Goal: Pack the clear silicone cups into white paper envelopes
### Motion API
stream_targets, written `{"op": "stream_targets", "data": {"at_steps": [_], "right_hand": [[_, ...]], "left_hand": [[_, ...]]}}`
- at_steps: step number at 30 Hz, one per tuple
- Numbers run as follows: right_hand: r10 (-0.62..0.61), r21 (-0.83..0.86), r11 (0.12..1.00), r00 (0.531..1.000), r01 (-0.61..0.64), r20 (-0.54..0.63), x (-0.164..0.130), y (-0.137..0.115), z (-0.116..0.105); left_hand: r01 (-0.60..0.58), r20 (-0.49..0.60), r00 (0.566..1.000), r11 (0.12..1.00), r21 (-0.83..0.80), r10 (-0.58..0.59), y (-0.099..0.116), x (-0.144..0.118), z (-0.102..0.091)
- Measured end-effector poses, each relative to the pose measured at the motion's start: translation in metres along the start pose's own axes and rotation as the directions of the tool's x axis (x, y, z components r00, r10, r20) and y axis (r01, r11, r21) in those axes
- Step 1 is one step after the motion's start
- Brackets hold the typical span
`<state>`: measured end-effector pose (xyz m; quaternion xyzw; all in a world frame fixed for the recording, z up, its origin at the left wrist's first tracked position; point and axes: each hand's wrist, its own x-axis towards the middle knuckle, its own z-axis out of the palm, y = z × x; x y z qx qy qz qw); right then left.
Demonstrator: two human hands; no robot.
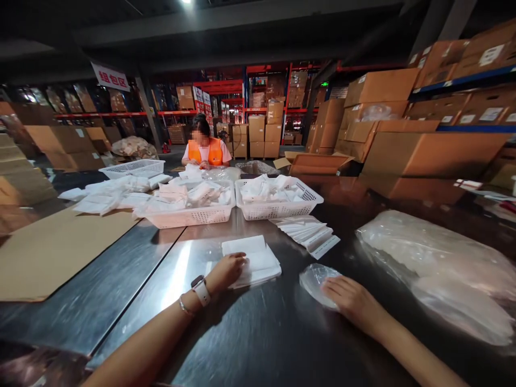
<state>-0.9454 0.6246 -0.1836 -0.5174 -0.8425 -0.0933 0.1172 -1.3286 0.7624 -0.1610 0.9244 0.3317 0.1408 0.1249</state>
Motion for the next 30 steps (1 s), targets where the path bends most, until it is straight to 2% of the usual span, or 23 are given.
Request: {"op": "stream_targets", "data": {"at_steps": [2, 6, 9, 11, 14, 17, 20, 25, 28, 30], "right_hand": [[0.015, 0.048, 0.999, 1.0, -0.014, -0.013, 0.019, -0.011, 0.005], [-0.007, 0.104, 0.994, 0.984, 0.026, -0.179, 0.042, -0.031, 0.019], [-0.07, 0.073, 0.993, 0.956, 0.094, -0.285, 0.042, -0.032, 0.028], [-0.116, 0.044, 0.989, 0.935, 0.139, -0.336, 0.037, -0.028, 0.031], [-0.177, -0.006, 0.982, 0.911, 0.188, -0.374, 0.035, -0.026, 0.029], [-0.251, -0.076, 0.967, 0.878, 0.241, -0.408, 0.038, -0.031, 0.023], [-0.316, -0.135, 0.949, 0.837, 0.286, -0.446, 0.043, -0.038, 0.014], [-0.419, -0.231, 0.908, 0.739, 0.35, -0.527, 0.047, -0.055, -0.005], [-0.446, -0.179, 0.888, 0.699, 0.424, -0.559, 0.061, -0.076, -0.014], [-0.473, -0.089, 0.85, 0.678, 0.519, -0.562, 0.079, -0.095, -0.016]], "left_hand": [[0.003, 0.01, 1.0, 0.999, 0.044, -0.003, 0.0, 0.0, -0.002], [0.039, 0.025, 0.999, 0.992, 0.12, -0.042, 0.005, -0.001, -0.005], [0.089, 0.051, 0.994, 0.982, 0.167, -0.099, 0.01, 0.004, -0.007], [0.111, 0.105, 0.985, 0.974, 0.195, -0.134, 0.01, 0.013, -0.01], [0.144, 0.201, 0.96, 0.961, 0.238, -0.194, 0.006, 0.033, -0.017], [0.154, 0.228, 0.948, 0.949, 0.277, -0.221, 0.004, 0.05, -0.022], [0.136, 0.167, 0.967, 0.945, 0.297, -0.192, 0.007, 0.053, -0.02], [0.179, -0.041, 0.984, 0.929, 0.325, -0.175, 0.016, 0.043, -0.011], [0.171, -0.089, 0.985, 0.929, 0.328, -0.15, 0.019, 0.039, -0.012], [0.145, -0.093, 0.988, 0.937, 0.317, -0.122, 0.022, 0.036, -0.013]]}}
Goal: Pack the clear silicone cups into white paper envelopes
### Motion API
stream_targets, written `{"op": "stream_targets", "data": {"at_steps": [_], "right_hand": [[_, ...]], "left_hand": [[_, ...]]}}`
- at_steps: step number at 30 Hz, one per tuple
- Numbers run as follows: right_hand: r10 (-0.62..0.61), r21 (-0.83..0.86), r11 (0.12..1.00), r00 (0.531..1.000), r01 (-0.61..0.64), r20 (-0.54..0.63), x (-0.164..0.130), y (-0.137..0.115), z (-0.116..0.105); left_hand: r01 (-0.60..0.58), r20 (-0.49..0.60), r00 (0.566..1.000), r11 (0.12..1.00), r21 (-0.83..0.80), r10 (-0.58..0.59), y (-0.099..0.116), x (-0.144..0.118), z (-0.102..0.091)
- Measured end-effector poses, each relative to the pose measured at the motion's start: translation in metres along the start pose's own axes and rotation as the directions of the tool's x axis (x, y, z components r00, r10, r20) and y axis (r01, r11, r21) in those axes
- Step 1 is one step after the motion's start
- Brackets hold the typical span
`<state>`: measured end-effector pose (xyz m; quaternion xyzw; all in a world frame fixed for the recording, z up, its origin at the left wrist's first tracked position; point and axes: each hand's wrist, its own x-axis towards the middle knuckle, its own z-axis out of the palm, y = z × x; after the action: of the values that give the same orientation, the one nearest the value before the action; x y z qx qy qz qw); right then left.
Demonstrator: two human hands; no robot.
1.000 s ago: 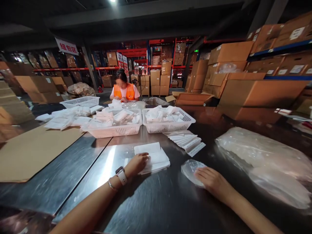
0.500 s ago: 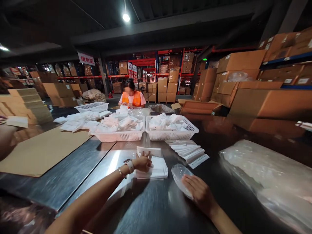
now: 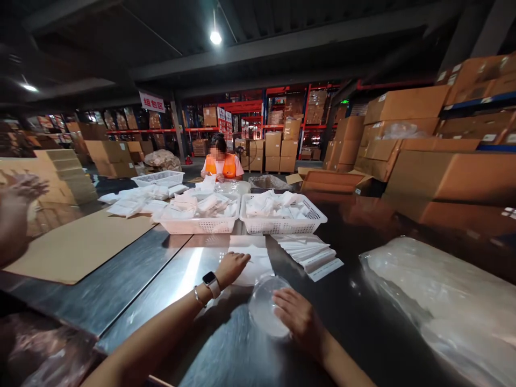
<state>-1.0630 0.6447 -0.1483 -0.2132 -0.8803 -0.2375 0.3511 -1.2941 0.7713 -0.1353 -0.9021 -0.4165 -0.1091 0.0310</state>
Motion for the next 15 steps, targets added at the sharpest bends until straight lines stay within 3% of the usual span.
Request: {"op": "stream_targets", "data": {"at_steps": [4, 7, 11, 15], "right_hand": [[0.036, 0.246, 0.968, 0.999, -0.04, 0.021, 0.036, -0.001, 0.035], [0.084, 0.245, 0.965, 0.995, -0.093, 0.044, 0.037, 0.007, 0.055], [0.089, 0.163, 0.982, 0.993, -0.1, 0.074, 0.02, 0.006, 0.062], [0.051, 0.209, 0.975, 0.993, -0.071, 0.103, 0.021, -0.012, 0.057]], "left_hand": [[-0.037, -0.043, 0.998, 0.998, -0.05, 0.034, 0.007, -0.012, -0.002], [-0.034, -0.1, 0.995, 0.996, -0.088, 0.025, 0.01, -0.021, 0.001], [-0.033, -0.154, 0.988, 0.993, -0.115, 0.015, 0.011, -0.027, 0.007], [-0.107, -0.282, 0.957, 0.987, -0.124, 0.069, 0.014, -0.029, 0.014]]}}
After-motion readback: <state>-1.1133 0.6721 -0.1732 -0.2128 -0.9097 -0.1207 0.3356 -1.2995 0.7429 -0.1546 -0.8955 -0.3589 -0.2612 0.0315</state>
